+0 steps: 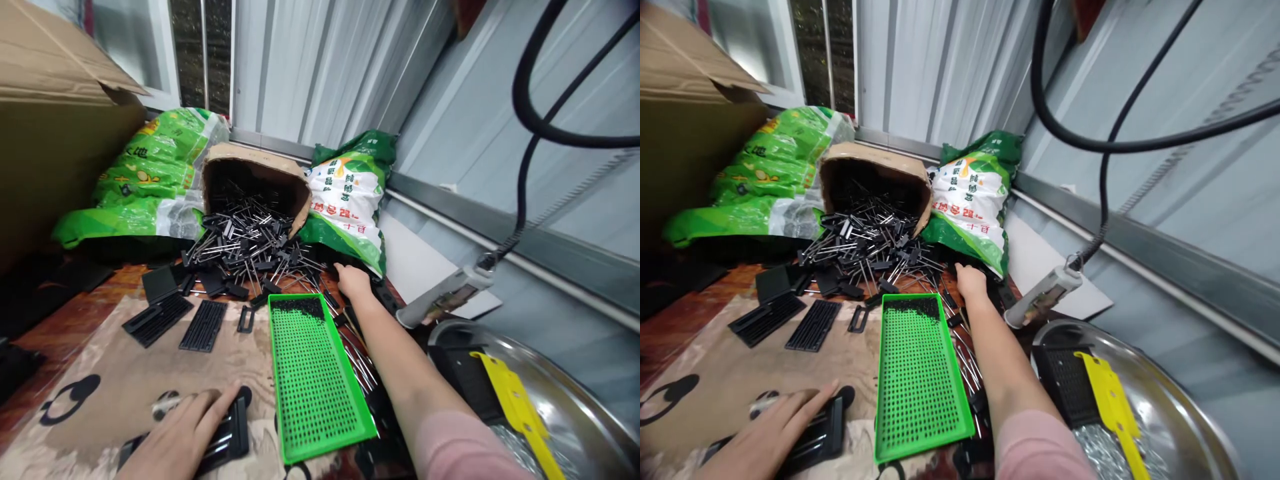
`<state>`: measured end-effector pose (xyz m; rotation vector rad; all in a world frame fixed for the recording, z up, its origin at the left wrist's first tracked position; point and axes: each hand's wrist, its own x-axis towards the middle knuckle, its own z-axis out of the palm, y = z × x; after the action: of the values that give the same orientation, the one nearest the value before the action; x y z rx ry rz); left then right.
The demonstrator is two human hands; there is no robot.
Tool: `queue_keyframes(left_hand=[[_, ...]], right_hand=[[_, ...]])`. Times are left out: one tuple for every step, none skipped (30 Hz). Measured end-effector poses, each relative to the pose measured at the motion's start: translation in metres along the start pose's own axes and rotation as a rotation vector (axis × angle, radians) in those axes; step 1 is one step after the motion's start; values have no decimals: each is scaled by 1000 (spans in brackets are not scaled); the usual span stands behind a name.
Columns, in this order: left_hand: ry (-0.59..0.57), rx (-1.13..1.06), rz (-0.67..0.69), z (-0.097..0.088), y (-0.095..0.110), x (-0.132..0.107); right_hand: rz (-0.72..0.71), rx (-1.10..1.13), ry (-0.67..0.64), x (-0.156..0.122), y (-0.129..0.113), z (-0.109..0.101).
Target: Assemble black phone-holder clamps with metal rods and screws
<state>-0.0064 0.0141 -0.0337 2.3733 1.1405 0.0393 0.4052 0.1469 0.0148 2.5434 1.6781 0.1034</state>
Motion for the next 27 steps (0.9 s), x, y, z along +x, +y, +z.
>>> queue_keyframes(left_hand=[[-10, 17, -9, -2, 2, 0], [-15, 27, -11, -3, 3, -1], [-12, 31, -6, -4, 4, -1], [-2, 28, 8, -4, 4, -2], [15, 20, 28, -4, 3, -3], [43, 12, 50, -3, 2, -3], [78, 2, 74, -1, 0, -4], [115, -9, 101, 1, -2, -4], [153, -20, 126, 3, -3, -4], [191, -31, 146, 4, -4, -5], [222, -42, 161, 6, -4, -5], [248, -51, 170, 7, -4, -5], [266, -59, 175, 8, -4, -4], [281, -65, 177, 8, -4, -4], [290, -71, 180, 9, -4, -4], [288, -76, 188, 9, -4, -4], [283, -79, 195, 9, -5, -4], [280, -84, 197, 8, -6, -5], [282, -91, 193, 6, -6, -5], [291, -106, 185, 3, -6, -5], [307, -134, 173, -1, -4, -5], [331, -178, 156, -5, -1, -4], [357, -244, 138, -11, 3, -4], [373, -335, 120, -16, 9, -3], [396, -454, 78, -22, 15, -2], [396, -609, 35, -26, 21, -1], [366, -806, 3, -30, 27, 1]], right_hand=[[2, 4, -7, -7, -3, -2], [5, 13, -14, -15, -6, -4], [10, 28, -18, -23, -9, -6], [16, 49, -18, -31, -12, -8], [20, 77, -11, -38, -14, -11], [24, 113, 5, -46, -17, -13], [30, 156, 32, -54, -19, -15], [37, 206, 71, -61, -20, -16], [48, 263, 119, -68, -21, -18], [62, 325, 173, -74, -22, -19], [78, 394, 228, -80, -22, -19], [93, 468, 280, -84, -22, -19], [107, 549, 327, -88, -22, -19], [121, 637, 367, -92, -22, -19], [136, 732, 396, -95, -22, -18], [151, 834, 414, -98, -22, -18], [167, 942, 418, -101, -24, -18], [178, 1052, 407, -105, -26, -18], [181, 1163, 380, -110, -30, -19], [175, 1268, 337, -117, -35, -20], [160, 1367, 280, -125, -42, -21], [138, 1455, 213, -134, -50, -23], [114, 1533, 137, -144, -60, -24], [91, 1602, 58, -155, -70, -25], [73, 1662, -24, -166, -80, -26], [61, 1712, -103, -176, -90, -27], [53, 1753, -180, -185, -100, -27]])
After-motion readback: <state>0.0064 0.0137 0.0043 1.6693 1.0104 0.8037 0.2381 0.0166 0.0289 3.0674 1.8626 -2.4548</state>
